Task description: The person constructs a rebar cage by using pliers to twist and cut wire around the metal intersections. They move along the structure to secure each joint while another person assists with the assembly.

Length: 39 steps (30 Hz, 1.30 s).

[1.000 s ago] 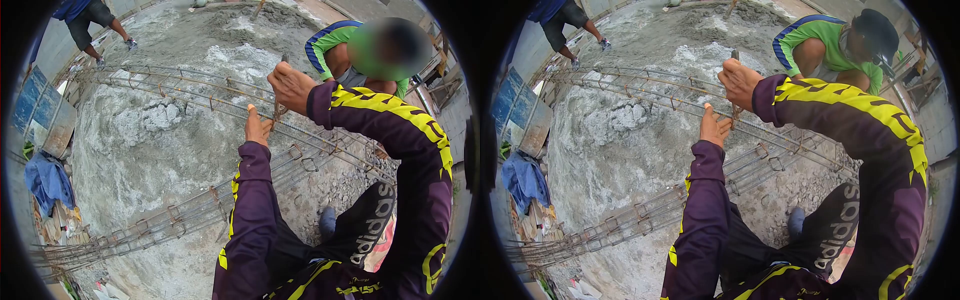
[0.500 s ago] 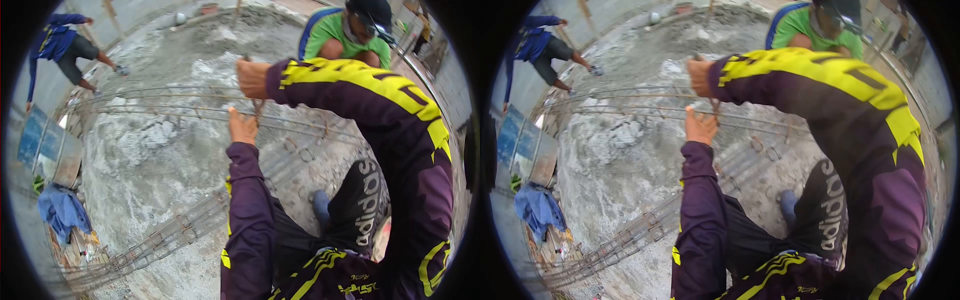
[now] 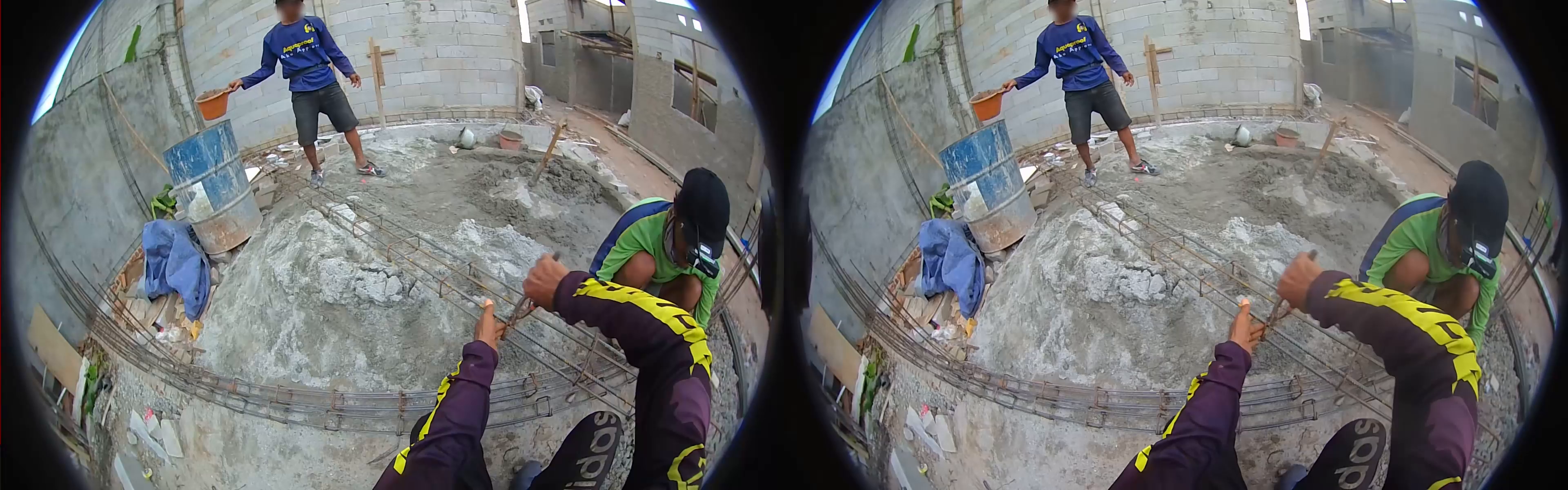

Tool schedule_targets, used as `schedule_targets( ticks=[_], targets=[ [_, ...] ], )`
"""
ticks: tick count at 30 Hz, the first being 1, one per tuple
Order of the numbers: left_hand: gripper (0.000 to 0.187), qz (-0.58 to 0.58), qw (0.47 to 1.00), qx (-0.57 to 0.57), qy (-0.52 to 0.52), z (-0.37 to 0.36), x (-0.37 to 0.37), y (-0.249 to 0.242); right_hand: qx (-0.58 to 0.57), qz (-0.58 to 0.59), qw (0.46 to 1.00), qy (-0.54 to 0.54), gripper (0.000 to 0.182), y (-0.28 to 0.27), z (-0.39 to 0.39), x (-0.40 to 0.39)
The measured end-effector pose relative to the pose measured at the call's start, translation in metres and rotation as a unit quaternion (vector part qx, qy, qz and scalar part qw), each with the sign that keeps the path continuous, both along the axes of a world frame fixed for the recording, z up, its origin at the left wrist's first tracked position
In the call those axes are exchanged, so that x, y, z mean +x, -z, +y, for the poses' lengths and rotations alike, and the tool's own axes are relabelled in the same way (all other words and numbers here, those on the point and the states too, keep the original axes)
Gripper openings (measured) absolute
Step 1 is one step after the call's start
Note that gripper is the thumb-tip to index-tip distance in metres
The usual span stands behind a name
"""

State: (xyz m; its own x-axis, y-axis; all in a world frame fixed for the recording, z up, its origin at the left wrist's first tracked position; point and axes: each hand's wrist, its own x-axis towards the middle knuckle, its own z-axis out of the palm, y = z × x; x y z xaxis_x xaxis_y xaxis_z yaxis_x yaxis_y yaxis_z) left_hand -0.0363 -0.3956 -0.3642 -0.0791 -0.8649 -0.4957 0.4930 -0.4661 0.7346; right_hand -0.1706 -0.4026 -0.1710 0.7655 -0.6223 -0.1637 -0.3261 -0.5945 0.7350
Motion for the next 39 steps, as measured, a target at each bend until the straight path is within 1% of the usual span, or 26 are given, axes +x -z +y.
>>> schedule_targets(
  ticks=[1,2,4,6,7,9,12,13,14,15,16,17,18,21,24,25,26,27,28,29,32,33,34,36,38,39],
  targets=[
    [0.095,0.009,1.000,0.018,-0.006,-0.003,-0.003,0.008,0.010,0.019,1.000,-0.016,0.016,0.004,0.001,0.012],
    [0.095,0.001,1.000,0.019,-0.007,-0.002,-0.009,0.009,-0.031,0.026,0.998,-0.056,0.018,0.005,0.010,0.022],
    [0.093,-0.018,0.999,0.014,-0.023,0.000,-0.005,0.009,-0.072,0.017,0.996,-0.039,0.014,0.022,-0.004,0.014],
    [0.095,-0.026,1.000,-0.003,0.004,0.013,-0.004,0.009,0.163,-0.101,0.981,0.001,0.018,0.011,-0.056,-0.058],
    [0.096,-0.040,0.999,-0.016,0.021,0.008,-0.001,0.016,0.155,-0.116,0.980,0.043,0.026,0.021,-0.056,-0.071],
    [0.100,-0.074,0.995,-0.035,0.058,0.007,-0.006,0.009,0.163,-0.100,0.979,0.065,0.021,0.031,-0.054,-0.074],
    [0.101,-0.051,0.998,-0.003,0.028,0.014,-0.017,0.001,0.125,-0.070,0.989,0.032,0.016,0.037,-0.057,-0.055],
    [0.097,-0.080,0.997,-0.001,0.004,0.004,-0.019,0.019,0.122,-0.065,0.990,0.017,0.014,0.041,-0.054,-0.050],
    [0.093,-0.056,0.998,-0.015,0.000,-0.006,-0.015,0.035,0.122,-0.069,0.990,0.026,0.014,0.034,-0.048,-0.046],
    [0.089,-0.030,0.999,-0.018,-0.002,-0.006,-0.009,0.047,0.123,-0.135,0.983,0.021,0.014,0.047,-0.051,-0.053],
    [0.080,-0.021,1.000,-0.018,-0.010,0.000,-0.006,0.035,0.140,-0.115,0.981,0.065,0.017,0.043,-0.042,-0.055],
    [0.075,-0.009,1.000,-0.026,-0.001,-0.007,-0.001,0.052,0.151,-0.134,0.976,0.080,0.020,0.052,-0.034,-0.064],
    [0.068,-0.036,0.999,0.002,-0.009,-0.004,-0.001,0.039,0.145,-0.154,0.973,0.093,0.023,0.060,-0.026,-0.071],
    [0.061,-0.054,0.998,0.030,-0.004,-0.005,-0.003,0.034,0.095,-0.162,0.973,0.133,0.029,0.066,0.004,-0.070],
    [0.057,-0.082,0.996,0.028,0.001,-0.004,-0.001,0.027,0.059,-0.231,0.969,0.068,0.011,0.069,0.000,-0.076],
    [0.055,-0.084,0.996,0.020,-0.004,-0.006,-0.003,0.023,0.121,-0.203,0.965,0.110,0.012,0.054,-0.003,-0.072],
    [0.054,-0.086,0.996,0.018,-0.009,-0.005,-0.005,0.022,0.144,-0.172,0.964,0.140,0.014,0.043,-0.005,-0.066],
    [0.046,-0.056,0.997,0.020,-0.053,0.000,-0.009,0.009,0.170,-0.142,0.960,0.173,0.016,0.033,-0.003,-0.055],
    [0.047,-0.039,0.998,0.012,-0.051,-0.004,-0.010,0.014,0.195,-0.109,0.953,0.206,0.019,0.028,-0.003,-0.047],
    [0.047,-0.019,0.998,0.004,-0.053,-0.007,-0.009,0.020,0.133,-0.131,0.974,0.132,0.017,0.031,0.000,-0.042],
    [0.049,0.003,0.997,0.021,-0.075,0.001,-0.004,0.018,-0.003,-0.261,0.964,0.054,0.022,0.059,0.034,-0.065],
    [0.049,0.001,0.997,0.016,-0.078,-0.003,-0.005,0.013,0.150,-0.334,0.917,0.159,0.028,0.081,0.031,-0.095],
    [0.050,-0.008,0.997,0.018,-0.072,-0.005,-0.004,0.012,0.301,-0.395,0.825,0.269,0.034,0.108,0.034,-0.123],
    [0.048,-0.002,0.997,0.010,-0.074,-0.016,-0.005,0.017,0.278,-0.374,0.800,0.378,0.049,0.124,0.060,-0.142],
    [0.048,-0.023,0.996,0.016,-0.082,-0.010,-0.009,0.023,0.232,-0.375,0.835,0.328,0.038,0.090,0.073,-0.141],
    [0.041,0.011,0.997,0.014,-0.073,-0.007,-0.007,0.020,0.208,-0.381,0.848,0.303,0.033,0.077,0.078,-0.137]
  ],
)
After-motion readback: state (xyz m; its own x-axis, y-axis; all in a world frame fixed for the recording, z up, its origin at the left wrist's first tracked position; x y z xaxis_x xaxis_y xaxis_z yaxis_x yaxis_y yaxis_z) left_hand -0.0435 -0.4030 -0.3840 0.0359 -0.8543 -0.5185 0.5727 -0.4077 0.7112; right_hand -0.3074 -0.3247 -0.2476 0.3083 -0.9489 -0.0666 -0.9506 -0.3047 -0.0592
